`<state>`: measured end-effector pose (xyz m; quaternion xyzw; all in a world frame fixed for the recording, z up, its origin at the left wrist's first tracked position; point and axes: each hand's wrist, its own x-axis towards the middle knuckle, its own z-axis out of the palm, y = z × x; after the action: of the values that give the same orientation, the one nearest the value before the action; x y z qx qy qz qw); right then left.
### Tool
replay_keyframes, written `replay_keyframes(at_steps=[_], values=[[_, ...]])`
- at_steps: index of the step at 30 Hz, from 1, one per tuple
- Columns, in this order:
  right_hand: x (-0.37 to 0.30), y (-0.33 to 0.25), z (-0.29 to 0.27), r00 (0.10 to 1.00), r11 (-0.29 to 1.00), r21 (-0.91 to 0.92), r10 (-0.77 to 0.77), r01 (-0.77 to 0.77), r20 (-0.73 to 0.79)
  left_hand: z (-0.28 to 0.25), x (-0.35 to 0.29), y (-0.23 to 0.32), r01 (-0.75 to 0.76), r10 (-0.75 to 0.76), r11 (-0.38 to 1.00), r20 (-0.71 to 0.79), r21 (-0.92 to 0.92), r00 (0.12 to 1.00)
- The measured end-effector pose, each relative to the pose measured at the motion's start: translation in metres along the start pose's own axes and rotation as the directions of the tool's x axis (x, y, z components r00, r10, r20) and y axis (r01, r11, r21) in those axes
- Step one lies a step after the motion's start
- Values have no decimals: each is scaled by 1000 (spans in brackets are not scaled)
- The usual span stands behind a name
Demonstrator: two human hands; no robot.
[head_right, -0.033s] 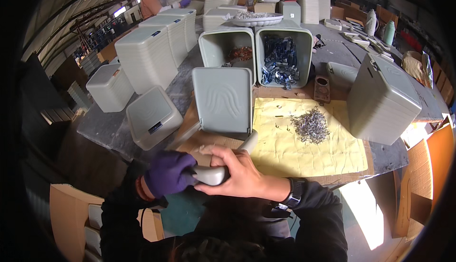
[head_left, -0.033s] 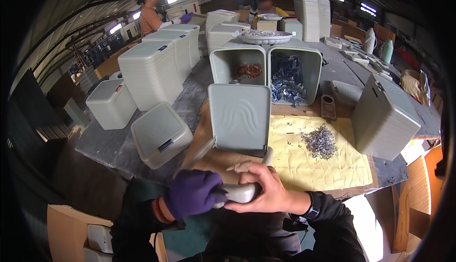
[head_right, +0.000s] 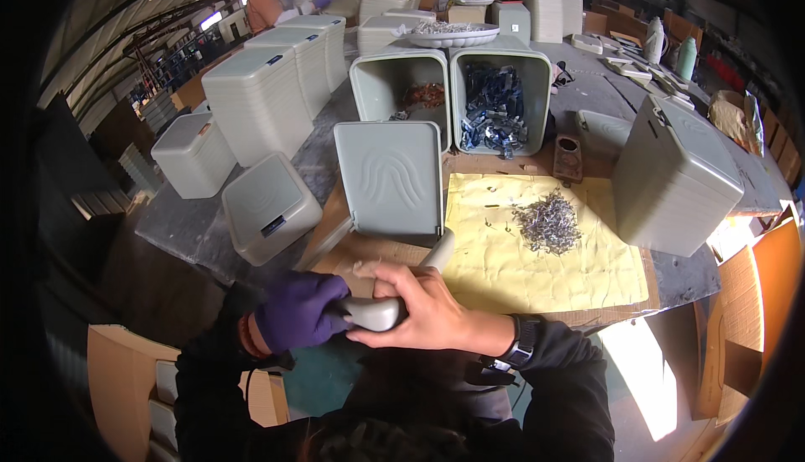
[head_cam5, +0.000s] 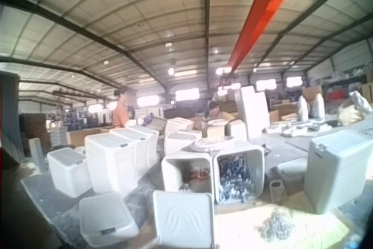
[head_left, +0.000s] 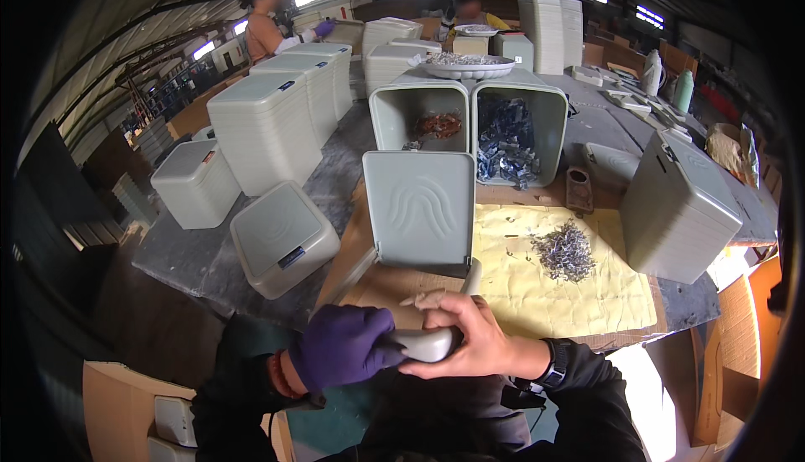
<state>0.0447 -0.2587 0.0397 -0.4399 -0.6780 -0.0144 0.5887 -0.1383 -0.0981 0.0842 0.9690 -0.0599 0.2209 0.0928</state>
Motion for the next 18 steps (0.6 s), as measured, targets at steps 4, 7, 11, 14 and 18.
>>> replay_keyframes(at_steps=[4,7,11,14,18], values=[[-25,5,-24,971,981,-129,-119,147,207,14,7,11,-52,54,999,251,-16,966],[-47,15,-42,959,932,-358,54,51,277,1,57,9,105,-66,992,428,-68,901],[-62,30,-53,888,823,-541,369,-174,276,-30,153,-38,168,-21,750,-231,640,973],[-69,25,-59,886,821,-457,444,-341,136,-19,133,-39,367,-351,870,-109,329,930],[-73,15,-57,878,823,-382,476,-420,61,56,34,18,-27,-54,928,206,372,977]])
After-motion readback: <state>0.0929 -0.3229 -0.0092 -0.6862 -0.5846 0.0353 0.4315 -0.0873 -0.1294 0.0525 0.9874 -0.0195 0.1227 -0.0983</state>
